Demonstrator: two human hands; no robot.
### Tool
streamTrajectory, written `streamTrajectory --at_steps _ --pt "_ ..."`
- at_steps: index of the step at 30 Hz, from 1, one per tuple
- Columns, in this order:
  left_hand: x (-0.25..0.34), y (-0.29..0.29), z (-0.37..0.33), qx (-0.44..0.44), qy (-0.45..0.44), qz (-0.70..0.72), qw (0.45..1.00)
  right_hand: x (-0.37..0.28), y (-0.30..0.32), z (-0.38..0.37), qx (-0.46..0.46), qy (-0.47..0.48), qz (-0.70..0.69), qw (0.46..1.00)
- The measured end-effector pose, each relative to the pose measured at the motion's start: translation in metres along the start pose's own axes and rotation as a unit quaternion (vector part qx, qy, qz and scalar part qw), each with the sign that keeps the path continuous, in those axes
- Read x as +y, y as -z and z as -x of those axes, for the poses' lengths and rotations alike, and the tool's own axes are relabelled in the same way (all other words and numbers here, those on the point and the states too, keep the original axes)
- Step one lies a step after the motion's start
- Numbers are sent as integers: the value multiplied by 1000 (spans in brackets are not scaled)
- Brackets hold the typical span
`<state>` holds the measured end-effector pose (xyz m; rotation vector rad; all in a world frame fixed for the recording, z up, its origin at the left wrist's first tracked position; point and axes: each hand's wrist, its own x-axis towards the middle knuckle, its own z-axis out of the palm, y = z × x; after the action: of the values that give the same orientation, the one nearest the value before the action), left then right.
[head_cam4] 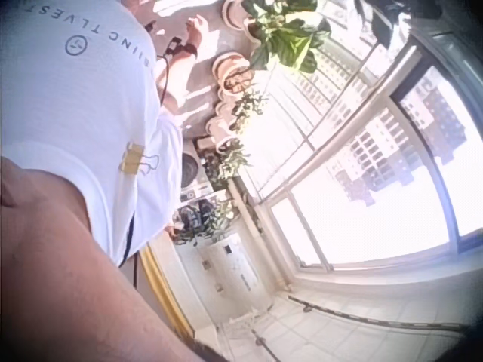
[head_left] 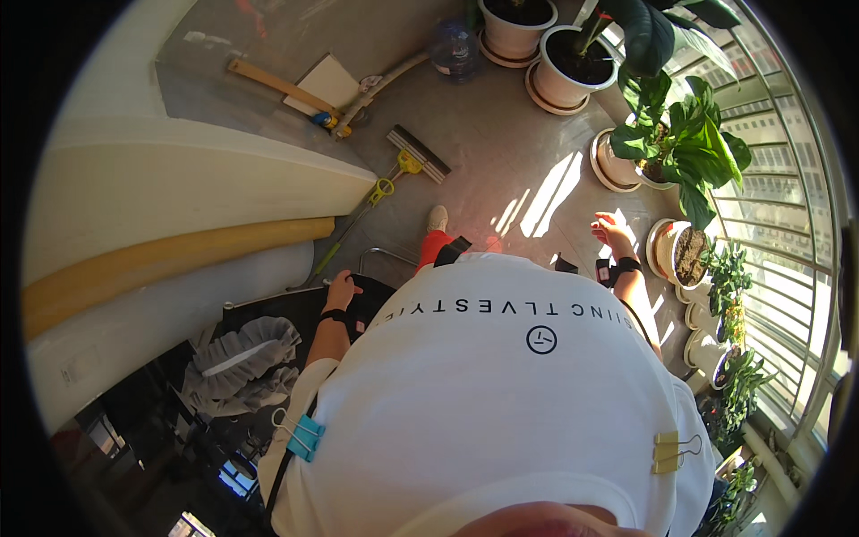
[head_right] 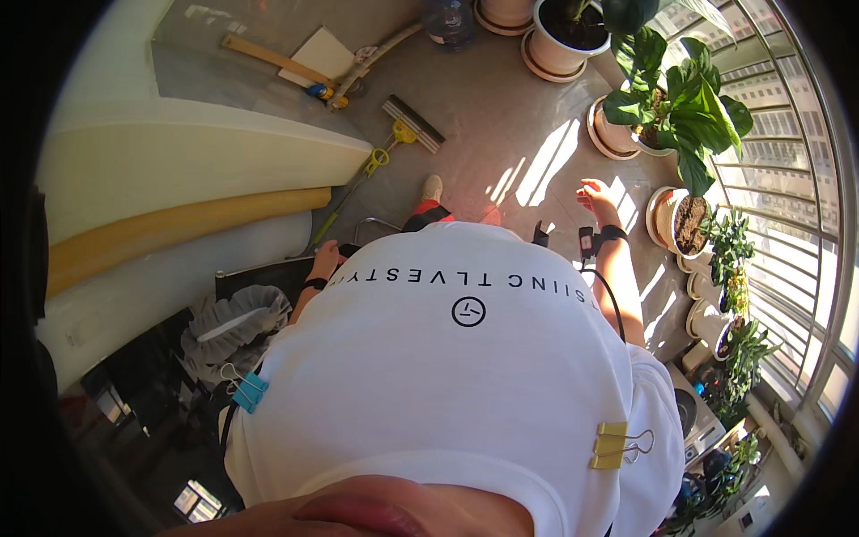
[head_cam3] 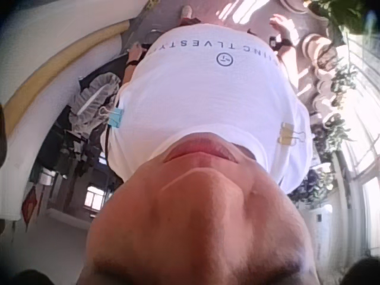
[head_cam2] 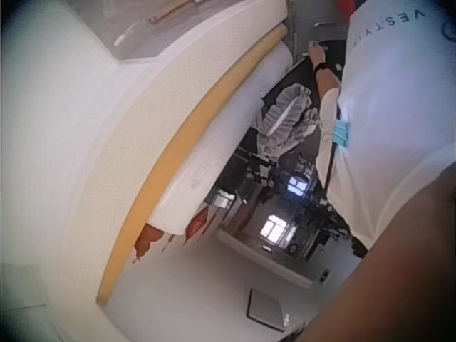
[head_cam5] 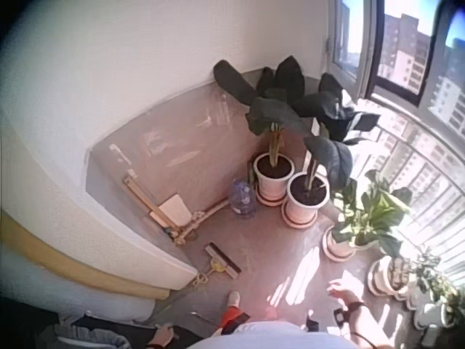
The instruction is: The person picks up an orange spray bottle and waters several potted plants on a balcony. They move from plant to plant, spraying water onto the leaves and soil, then return to the starting area.
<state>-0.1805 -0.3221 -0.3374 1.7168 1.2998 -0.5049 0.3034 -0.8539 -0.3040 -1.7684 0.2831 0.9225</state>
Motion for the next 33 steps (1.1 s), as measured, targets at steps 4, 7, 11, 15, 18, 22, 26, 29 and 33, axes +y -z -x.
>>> streamTrajectory --at_steps 4,7,11,15,18,22,26,29,33 --pt "128 35 -40 5 -190 -134 973 -10 -22 46 54 -4 -75 996" --pt "256 30 -59 -27 -333 -105 937 -34 -43 75 80 37 -200 976" --pt "434 -28 4 -85 -641 -164 745 -76 -71 93 40 144 -409 900" --pt "537 -137 124 -141 -856 -157 472 -119 -103 114 -1 207 -515 832" --pt "548 -209 195 -202 -914 -120 330 -128 -121 151 -27 465 -427 775" --pt "530 -283 217 -250 -928 -138 239 -69 -96 222 46 428 -448 784" --pt "524 -352 138 -236 -812 -364 392 59 -55 323 -71 431 -546 715" --pt "527 -334 37 -196 -532 -664 487 170 -34 402 266 270 -571 729" --pt "492 -260 -46 -178 -401 -686 580 282 -32 482 558 30 -545 624"
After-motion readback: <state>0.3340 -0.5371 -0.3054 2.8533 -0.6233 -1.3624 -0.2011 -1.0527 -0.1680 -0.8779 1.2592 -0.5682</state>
